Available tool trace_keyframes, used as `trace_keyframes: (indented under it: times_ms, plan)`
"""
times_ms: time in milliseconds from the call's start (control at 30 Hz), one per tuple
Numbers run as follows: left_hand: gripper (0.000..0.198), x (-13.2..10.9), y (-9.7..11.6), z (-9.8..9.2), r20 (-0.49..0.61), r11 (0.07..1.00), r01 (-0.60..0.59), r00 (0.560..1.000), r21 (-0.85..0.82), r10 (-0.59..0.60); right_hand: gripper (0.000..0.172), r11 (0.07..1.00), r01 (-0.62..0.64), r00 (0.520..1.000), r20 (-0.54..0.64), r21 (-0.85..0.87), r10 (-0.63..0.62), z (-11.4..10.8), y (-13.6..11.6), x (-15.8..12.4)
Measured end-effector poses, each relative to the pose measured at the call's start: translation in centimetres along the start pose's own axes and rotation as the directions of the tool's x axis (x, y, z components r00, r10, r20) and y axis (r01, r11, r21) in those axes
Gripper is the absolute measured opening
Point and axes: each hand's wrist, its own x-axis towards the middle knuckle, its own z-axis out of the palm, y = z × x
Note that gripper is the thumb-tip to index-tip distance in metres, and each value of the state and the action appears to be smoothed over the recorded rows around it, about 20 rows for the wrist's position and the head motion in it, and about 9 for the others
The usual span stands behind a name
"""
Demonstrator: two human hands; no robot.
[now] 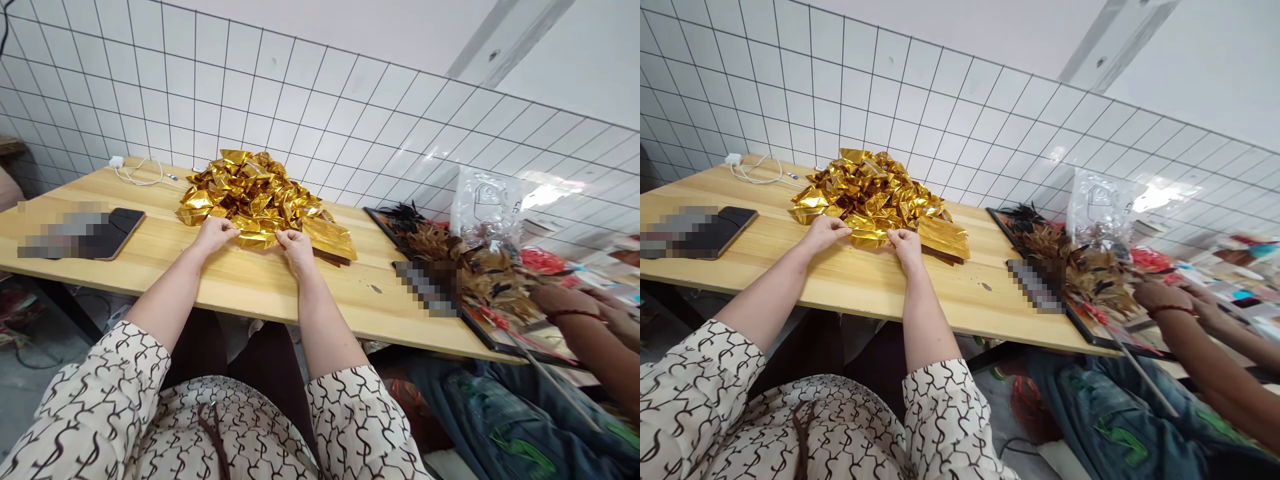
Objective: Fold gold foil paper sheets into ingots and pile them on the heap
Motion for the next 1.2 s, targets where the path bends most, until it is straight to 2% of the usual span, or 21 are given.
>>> trace_keyframes:
  times_ms: [200,500,833,1033,1200]
  plan:
    - [0.017,-0.1,0.3,-0.1,0.026,0.998,0.052,0.998,-0.042,-0.051,0.046,1.000,0.010,1.000,-0.022,0.008,-0.009,-0.1,-0.2,-0.1]
    - [0.013,0.1,0.0,0.1,0.007,0.998,0.020,1.000,-0.064,-0.019,0.046,0.999,0.009,1.000,-0.028,0.037,-0.008,-0.1,-0.3,-0.1]
    - [0.008,0.2,0.1,0.6,-0.008,0.973,0.073,0.997,-0.219,-0.077,0.044,0.993,-0.085,0.995,-0.039,0.084,0.088,0.1,-0.3,-0.1]
    - [0.003,-0.1,0.8,0.4,-0.031,0.944,0.100,0.993,-0.315,-0.116,0.038,0.980,-0.149,0.987,-0.032,0.132,0.155,0.3,-0.4,-0.2]
    - [0.012,-0.2,1.0,0.3,-0.048,0.942,0.105,0.991,-0.318,-0.127,0.035,0.978,-0.152,0.987,-0.019,0.145,0.157,0.3,-0.4,-0.1]
